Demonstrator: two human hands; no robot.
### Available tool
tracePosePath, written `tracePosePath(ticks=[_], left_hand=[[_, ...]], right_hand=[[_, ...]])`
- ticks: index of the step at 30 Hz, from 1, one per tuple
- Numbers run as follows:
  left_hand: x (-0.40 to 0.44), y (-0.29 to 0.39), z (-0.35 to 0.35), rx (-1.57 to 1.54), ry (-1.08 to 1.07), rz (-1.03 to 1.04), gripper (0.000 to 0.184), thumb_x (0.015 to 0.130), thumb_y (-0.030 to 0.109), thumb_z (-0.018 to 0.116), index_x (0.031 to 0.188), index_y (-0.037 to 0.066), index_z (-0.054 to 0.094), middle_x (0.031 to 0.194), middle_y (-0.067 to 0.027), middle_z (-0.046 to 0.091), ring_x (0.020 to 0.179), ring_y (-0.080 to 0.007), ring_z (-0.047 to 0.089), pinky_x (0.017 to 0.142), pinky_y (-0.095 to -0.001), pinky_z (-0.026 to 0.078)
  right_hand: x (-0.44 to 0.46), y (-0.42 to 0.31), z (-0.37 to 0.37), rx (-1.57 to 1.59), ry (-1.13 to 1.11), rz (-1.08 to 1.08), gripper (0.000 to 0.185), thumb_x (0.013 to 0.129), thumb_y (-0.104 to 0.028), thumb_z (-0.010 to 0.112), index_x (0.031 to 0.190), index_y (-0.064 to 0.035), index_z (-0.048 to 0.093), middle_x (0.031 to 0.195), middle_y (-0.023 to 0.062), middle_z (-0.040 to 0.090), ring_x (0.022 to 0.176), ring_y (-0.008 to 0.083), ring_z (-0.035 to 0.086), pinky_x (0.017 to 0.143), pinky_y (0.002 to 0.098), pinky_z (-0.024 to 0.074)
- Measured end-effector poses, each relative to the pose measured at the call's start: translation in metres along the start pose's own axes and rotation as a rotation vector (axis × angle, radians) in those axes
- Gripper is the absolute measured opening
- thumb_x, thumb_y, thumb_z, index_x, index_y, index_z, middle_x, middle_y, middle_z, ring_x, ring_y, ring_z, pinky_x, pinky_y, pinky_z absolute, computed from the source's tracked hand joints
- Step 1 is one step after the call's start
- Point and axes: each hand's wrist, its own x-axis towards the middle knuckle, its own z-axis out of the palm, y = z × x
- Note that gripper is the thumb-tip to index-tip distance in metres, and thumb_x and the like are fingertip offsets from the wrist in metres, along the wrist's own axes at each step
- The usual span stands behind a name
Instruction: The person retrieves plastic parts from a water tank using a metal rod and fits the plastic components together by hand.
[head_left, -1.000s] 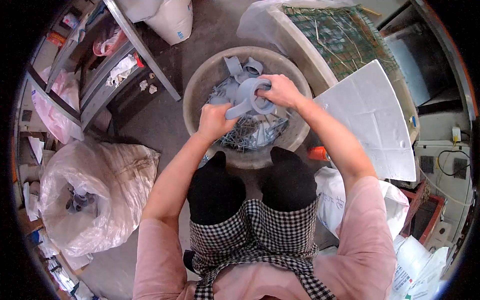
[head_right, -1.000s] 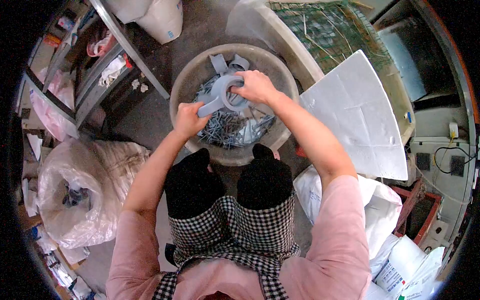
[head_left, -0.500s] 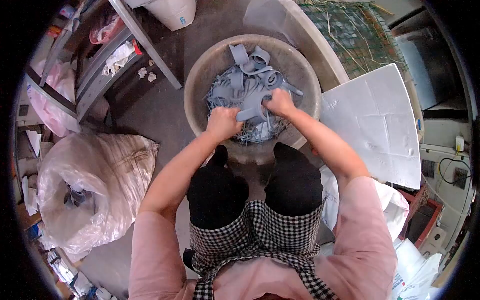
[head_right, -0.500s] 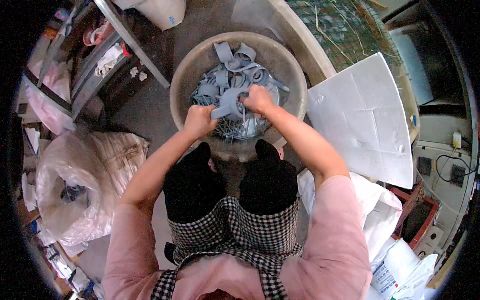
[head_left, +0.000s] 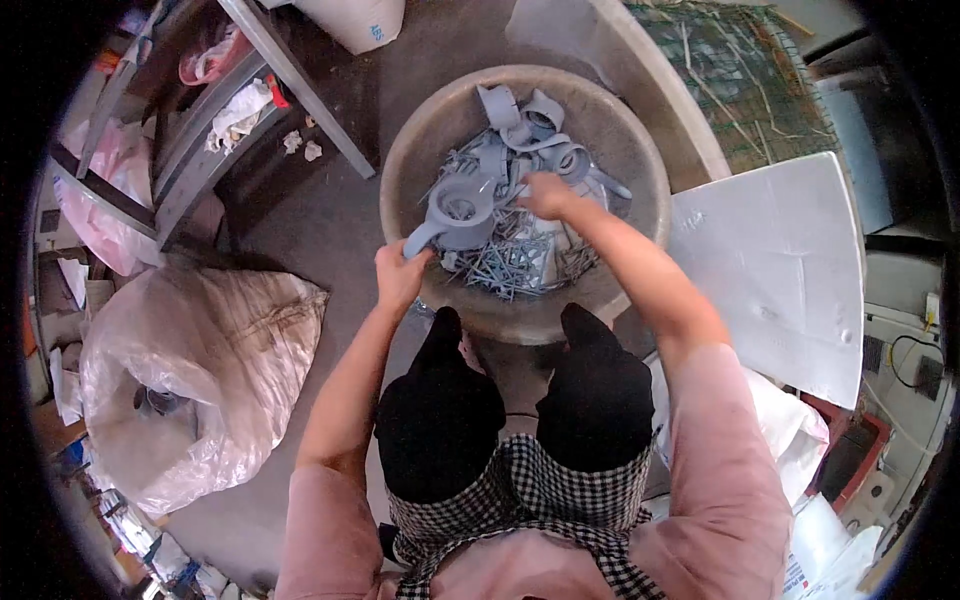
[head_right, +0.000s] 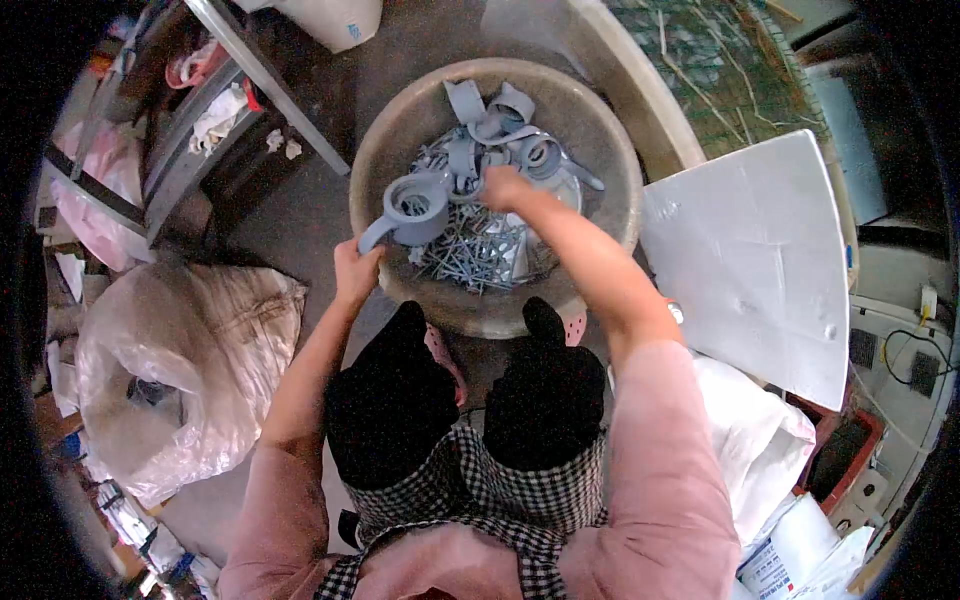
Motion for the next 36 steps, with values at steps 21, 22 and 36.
tracePosePath(ticks=[21, 22, 36], left_hand=[[0.022, 0.058, 0.002, -0.754, 0.013, -0.08, 0.029, 0.088, 0.022, 0.061, 0.105, -0.002, 0.062, 0.081, -0.004, 0.061, 0.069, -0.0114, 0.057, 0.065, -0.0262, 0.046], [0.021, 0.067, 0.011, -0.733, -0.028, -0.042, 0.032, 0.087, 0.02, 0.062, 0.111, -0.001, 0.061, 0.084, -0.002, 0.062, 0.073, -0.0081, 0.056, 0.067, -0.0245, 0.045], [-0.014, 0.117, 0.059, -0.199, 0.049, 0.541, 0.03, 0.084, 0.024, 0.065, 0.1, -0.002, 0.063, 0.081, -0.0053, 0.065, 0.073, -0.0112, 0.056, 0.069, -0.0271, 0.045]], right_hand=[[-0.001, 0.007, -0.038, 1.393, 0.357, -0.081, 0.041, 0.086, -0.023, 0.052, 0.115, 0.0069, 0.048, 0.104, 0.0161, 0.056, 0.087, 0.0245, 0.06, 0.068, 0.038, 0.0559], [-0.016, 0.007, -0.049, 1.476, 0.281, -0.112, 0.039, 0.087, -0.022, 0.05, 0.113, 0.0066, 0.048, 0.106, 0.0158, 0.056, 0.089, 0.0247, 0.059, 0.068, 0.0388, 0.0564], [-0.125, -0.032, -0.106, 1.849, 0.163, -0.036, 0.042, 0.094, -0.03, 0.038, 0.119, 0.0035, 0.044, 0.112, 0.0195, 0.054, 0.098, 0.0307, 0.059, 0.082, 0.0452, 0.0509]])
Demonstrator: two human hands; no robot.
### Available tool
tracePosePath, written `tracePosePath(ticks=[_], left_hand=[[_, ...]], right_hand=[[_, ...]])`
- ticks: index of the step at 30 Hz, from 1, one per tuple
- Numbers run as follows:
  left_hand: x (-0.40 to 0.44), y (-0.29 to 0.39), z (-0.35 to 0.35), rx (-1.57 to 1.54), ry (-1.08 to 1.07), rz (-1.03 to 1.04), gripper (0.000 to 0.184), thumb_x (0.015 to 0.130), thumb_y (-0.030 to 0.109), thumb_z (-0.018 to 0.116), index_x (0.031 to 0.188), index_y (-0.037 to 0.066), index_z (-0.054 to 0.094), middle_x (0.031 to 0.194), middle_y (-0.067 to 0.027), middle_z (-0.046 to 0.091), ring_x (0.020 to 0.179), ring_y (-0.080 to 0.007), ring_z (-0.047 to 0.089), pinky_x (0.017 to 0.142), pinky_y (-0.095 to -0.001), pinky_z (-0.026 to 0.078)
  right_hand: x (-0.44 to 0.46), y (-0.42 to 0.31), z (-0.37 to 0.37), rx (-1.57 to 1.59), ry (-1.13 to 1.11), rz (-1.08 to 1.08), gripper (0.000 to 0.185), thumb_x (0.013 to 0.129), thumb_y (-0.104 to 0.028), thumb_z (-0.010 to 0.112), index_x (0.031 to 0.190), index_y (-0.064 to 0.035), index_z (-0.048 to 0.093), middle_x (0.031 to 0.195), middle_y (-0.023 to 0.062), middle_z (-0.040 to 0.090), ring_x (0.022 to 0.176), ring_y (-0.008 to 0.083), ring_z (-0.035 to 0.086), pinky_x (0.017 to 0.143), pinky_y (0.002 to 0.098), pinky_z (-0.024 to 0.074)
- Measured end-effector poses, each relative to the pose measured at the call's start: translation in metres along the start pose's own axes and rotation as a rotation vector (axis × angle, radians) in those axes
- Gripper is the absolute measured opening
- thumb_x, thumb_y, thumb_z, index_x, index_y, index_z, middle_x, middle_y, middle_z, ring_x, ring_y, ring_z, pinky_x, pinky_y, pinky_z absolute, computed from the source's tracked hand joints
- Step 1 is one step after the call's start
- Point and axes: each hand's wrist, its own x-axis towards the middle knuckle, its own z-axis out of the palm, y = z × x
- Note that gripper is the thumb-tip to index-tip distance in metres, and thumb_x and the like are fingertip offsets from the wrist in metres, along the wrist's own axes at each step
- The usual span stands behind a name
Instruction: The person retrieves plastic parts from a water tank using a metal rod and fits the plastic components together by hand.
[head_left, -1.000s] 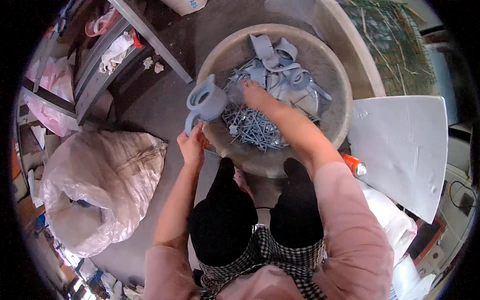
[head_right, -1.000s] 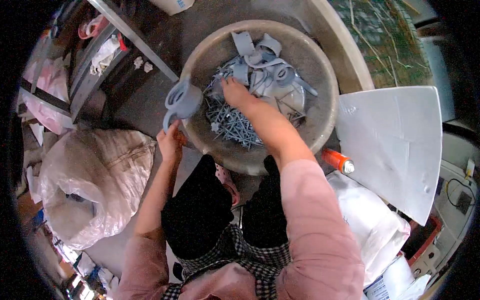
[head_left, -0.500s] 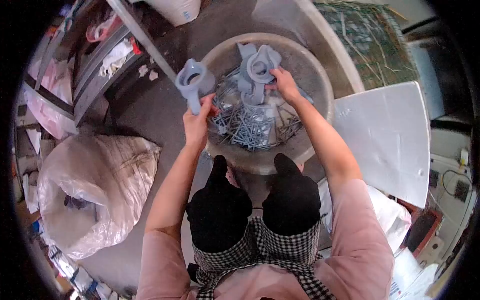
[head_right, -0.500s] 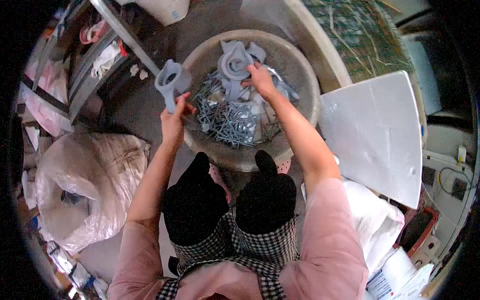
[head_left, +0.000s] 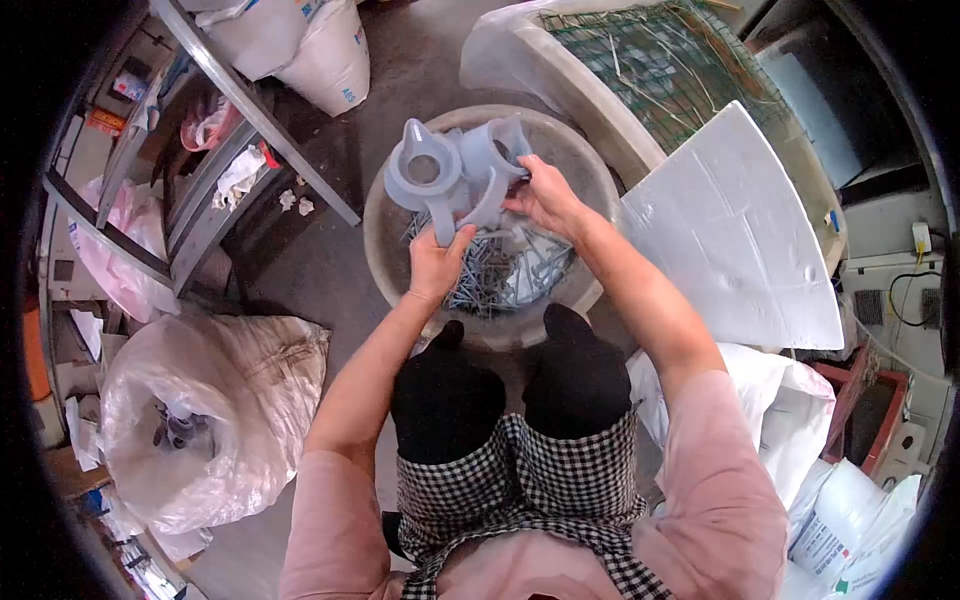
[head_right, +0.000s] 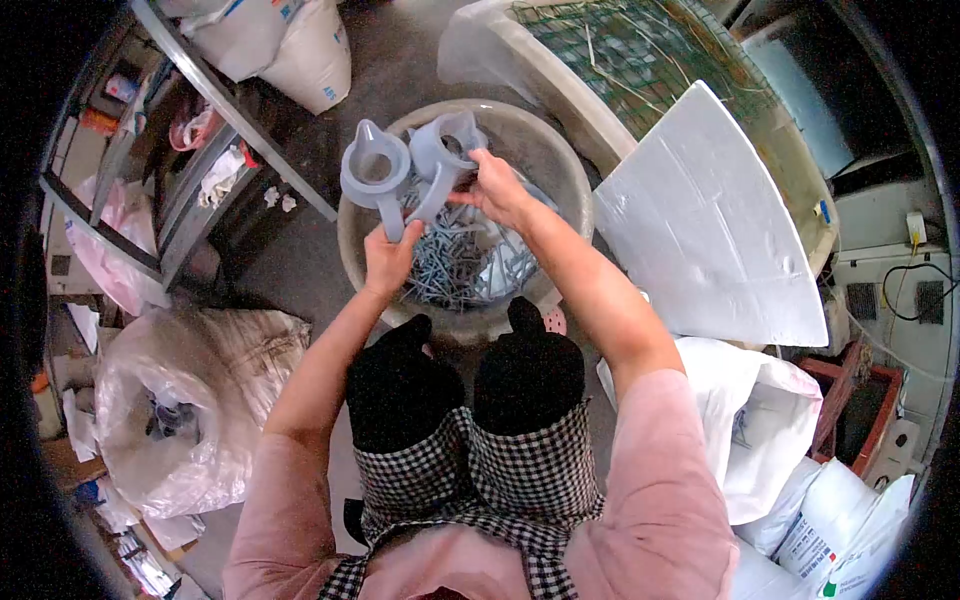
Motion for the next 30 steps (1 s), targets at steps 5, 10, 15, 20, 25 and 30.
tracePosePath(ticks=[5, 10, 15, 20, 25, 30], left_hand=[[0.013, -0.001, -0.027, -0.193, 0.131, -0.53, 0.043, 0.089, 0.038, 0.056, 0.065, 0.003, 0.055, 0.054, -0.0012, 0.052, 0.048, -0.0108, 0.047, 0.047, -0.0281, 0.039], [0.004, -0.045, -0.041, -0.451, 0.419, -0.874, 0.049, 0.09, 0.048, 0.048, 0.068, 0.005, 0.052, 0.051, -0.0017, 0.044, 0.044, -0.0144, 0.043, 0.044, -0.0295, 0.037], [0.003, -0.064, -0.055, -0.771, 0.462, -1.022, 0.05, 0.089, 0.053, 0.047, 0.088, 0.003, 0.055, 0.061, -0.0018, 0.044, 0.055, -0.015, 0.044, 0.054, -0.0298, 0.039], [0.01, -0.069, -0.054, -0.916, 0.439, -0.993, 0.043, 0.091, 0.046, 0.048, 0.092, 0.004, 0.054, 0.068, -0.0025, 0.048, 0.063, -0.0158, 0.047, 0.064, -0.0297, 0.043], [0.009, -0.075, -0.054, -0.948, 0.51, -0.904, 0.036, 0.09, 0.039, 0.053, 0.093, 0.003, 0.053, 0.077, -0.0061, 0.055, 0.072, -0.0179, 0.056, 0.069, -0.032, 0.048], [0.006, -0.076, -0.04, -0.871, 0.467, -0.841, 0.038, 0.091, 0.034, 0.055, 0.101, -0.002, 0.054, 0.094, -0.0106, 0.062, 0.083, -0.0197, 0.061, 0.07, -0.0306, 0.048]], right_hand=[[0.03, 0.014, -0.046, -0.369, 0.041, 0.201, 0.067, 0.086, -0.045, 0.053, 0.126, 0.0073, 0.038, 0.113, 0.0267, 0.053, 0.101, 0.0356, 0.058, 0.084, 0.0404, 0.0501], [0.124, 0.069, -0.095, -1.546, 0.042, 0.065, 0.067, 0.08, -0.038, 0.063, 0.123, 0.0087, 0.038, 0.121, 0.0255, 0.047, 0.108, 0.0376, 0.051, 0.089, 0.0388, 0.0448], [0.216, 0.119, -0.075, -1.61, 0.194, -0.444, 0.085, 0.074, -0.031, 0.07, 0.136, 0.0012, 0.022, 0.132, 0.026, 0.034, 0.122, 0.0419, 0.036, 0.096, 0.0476, 0.0381], [0.251, 0.114, -0.016, -1.508, 0.298, -0.299, 0.094, 0.073, -0.034, 0.072, 0.14, -0.0043, 0.013, 0.132, 0.0266, 0.033, 0.121, 0.0421, 0.037, 0.097, 0.0485, 0.0372], [0.239, 0.096, -0.033, -1.07, 0.548, -0.516, 0.06, 0.075, -0.022, 0.065, 0.123, 0.0055, 0.04, 0.105, 0.0248, 0.058, 0.107, 0.0336, 0.054, 0.089, 0.0429, 0.0429], [0.151, 0.041, -0.035, 0.188, 0.009, -0.227, 0.041, 0.08, -0.023, 0.06, 0.112, 0.0023, 0.053, 0.111, 0.015, 0.06, 0.103, 0.0268, 0.056, 0.092, 0.0387, 0.042]])
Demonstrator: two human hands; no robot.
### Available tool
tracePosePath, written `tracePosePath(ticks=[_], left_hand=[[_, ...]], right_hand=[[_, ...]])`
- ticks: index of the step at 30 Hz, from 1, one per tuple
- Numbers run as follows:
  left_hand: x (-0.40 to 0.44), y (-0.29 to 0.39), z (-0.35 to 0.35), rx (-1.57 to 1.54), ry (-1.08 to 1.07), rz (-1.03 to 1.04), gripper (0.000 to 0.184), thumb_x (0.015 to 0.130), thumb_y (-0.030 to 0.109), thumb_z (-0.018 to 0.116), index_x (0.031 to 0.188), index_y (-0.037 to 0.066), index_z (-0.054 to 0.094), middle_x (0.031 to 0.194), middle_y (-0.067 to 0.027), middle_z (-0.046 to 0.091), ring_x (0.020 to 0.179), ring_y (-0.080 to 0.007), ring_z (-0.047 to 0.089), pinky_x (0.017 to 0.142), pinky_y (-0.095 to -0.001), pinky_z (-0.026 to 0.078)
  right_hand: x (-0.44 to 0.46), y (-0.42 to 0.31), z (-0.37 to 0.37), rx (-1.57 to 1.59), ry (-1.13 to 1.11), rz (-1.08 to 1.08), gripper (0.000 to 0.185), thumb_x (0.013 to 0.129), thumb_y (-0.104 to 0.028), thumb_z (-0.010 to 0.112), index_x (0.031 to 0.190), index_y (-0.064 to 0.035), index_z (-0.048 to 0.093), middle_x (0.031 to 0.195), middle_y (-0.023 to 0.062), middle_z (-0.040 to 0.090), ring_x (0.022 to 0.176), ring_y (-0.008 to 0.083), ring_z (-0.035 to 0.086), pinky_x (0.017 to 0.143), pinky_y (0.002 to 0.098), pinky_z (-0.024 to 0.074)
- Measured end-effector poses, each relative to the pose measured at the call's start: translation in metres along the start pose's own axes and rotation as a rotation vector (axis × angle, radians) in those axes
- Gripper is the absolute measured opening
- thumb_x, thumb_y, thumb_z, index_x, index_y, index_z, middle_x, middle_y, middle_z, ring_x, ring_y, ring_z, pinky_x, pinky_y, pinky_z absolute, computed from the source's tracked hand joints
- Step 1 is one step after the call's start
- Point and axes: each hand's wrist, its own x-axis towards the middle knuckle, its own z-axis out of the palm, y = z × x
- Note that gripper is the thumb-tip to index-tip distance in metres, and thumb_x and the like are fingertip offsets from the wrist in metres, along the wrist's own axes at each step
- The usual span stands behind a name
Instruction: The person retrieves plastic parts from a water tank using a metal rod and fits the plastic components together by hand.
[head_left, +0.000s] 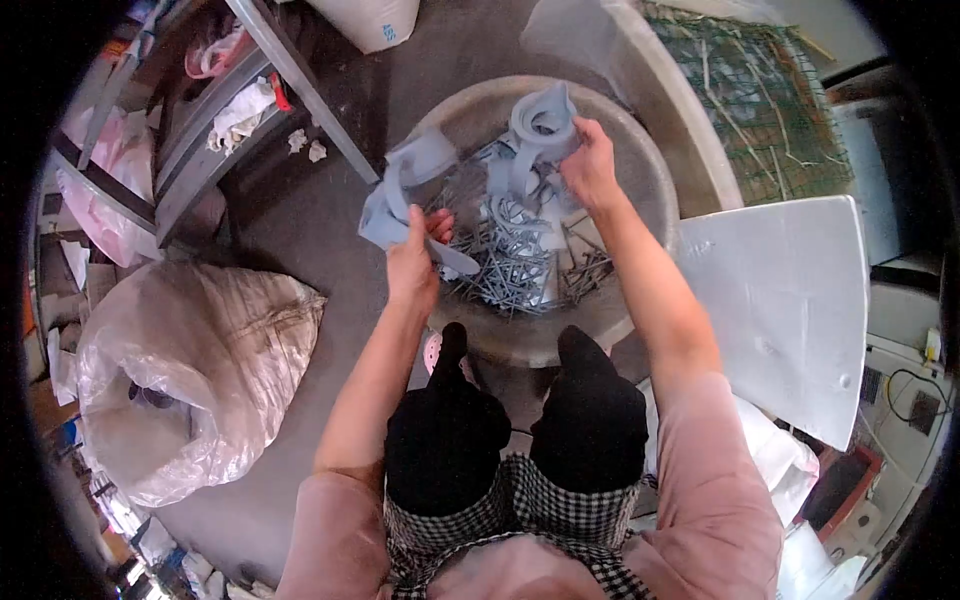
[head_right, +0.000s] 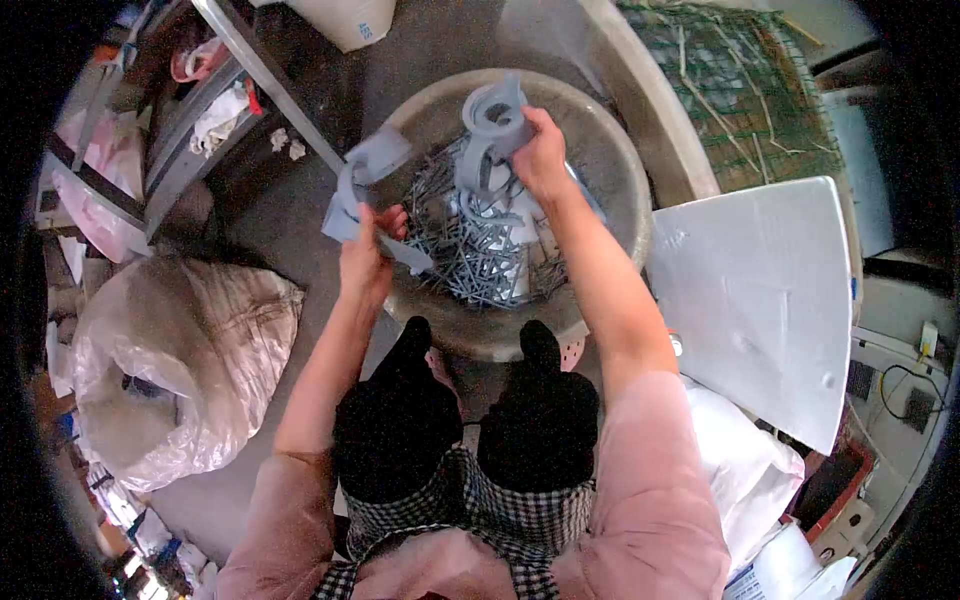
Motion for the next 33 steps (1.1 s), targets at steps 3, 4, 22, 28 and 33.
tracePosePath(ticks=[3, 4, 22, 28, 33], left_hand=[[-0.017, -0.01, 0.016, 0.175, -0.028, 0.05, 0.036, 0.088, 0.028, 0.06, 0.106, -0.003, 0.055, 0.099, -0.0087, 0.063, 0.084, -0.0176, 0.06, 0.076, -0.0307, 0.046], [-0.026, -0.009, 0.023, 0.17, -0.045, 0.059, 0.036, 0.088, 0.028, 0.06, 0.106, -0.003, 0.055, 0.099, -0.0087, 0.063, 0.084, -0.0176, 0.06, 0.076, -0.0307, 0.046], [-0.096, 0.069, 0.036, 0.906, -0.345, 0.868, 0.04, 0.073, 0.017, 0.075, 0.103, -0.003, 0.058, 0.09, -0.0084, 0.066, 0.078, -0.018, 0.062, 0.069, -0.0308, 0.049], [-0.103, 0.079, 0.026, 0.37, -0.698, -0.186, 0.035, 0.083, 0.018, 0.066, 0.109, -0.002, 0.056, 0.095, -0.0125, 0.065, 0.082, -0.0208, 0.064, 0.065, -0.0295, 0.051], [-0.106, 0.079, 0.023, 0.31, -0.696, -0.174, 0.035, 0.085, 0.023, 0.063, 0.111, 0.0, 0.056, 0.095, -0.0098, 0.065, 0.083, -0.0177, 0.064, 0.064, -0.027, 0.05]], right_hand=[[-0.063, -0.022, 0.038, 0.168, -0.053, 0.041, 0.032, 0.082, -0.022, 0.057, 0.106, -0.0015, 0.057, 0.108, 0.01, 0.061, 0.101, 0.0232, 0.057, 0.092, 0.0381, 0.0408], [-0.074, -0.026, 0.047, 0.179, -0.023, 0.047, 0.029, 0.083, -0.022, 0.056, 0.104, -0.0034, 0.057, 0.106, 0.0087, 0.062, 0.1, 0.0223, 0.056, 0.092, 0.0379, 0.0402], [-0.148, -0.069, 0.114, 0.166, 0.05, 0.239, 0.044, 0.087, -0.038, 0.039, 0.119, -0.0089, 0.048, 0.121, 0.0093, 0.053, 0.109, 0.0254, 0.052, 0.094, 0.0441, 0.0383], [-0.142, -0.067, 0.117, 0.134, 0.14, 0.322, 0.042, 0.093, -0.037, 0.041, 0.122, -0.0073, 0.043, 0.125, 0.0127, 0.048, 0.115, 0.0301, 0.047, 0.097, 0.0477, 0.037], [-0.139, -0.062, 0.126, 0.058, 0.171, 0.315, 0.044, 0.094, -0.041, 0.038, 0.122, -0.0076, 0.044, 0.124, 0.0167, 0.047, 0.113, 0.0318, 0.047, 0.093, 0.0514, 0.0424]])
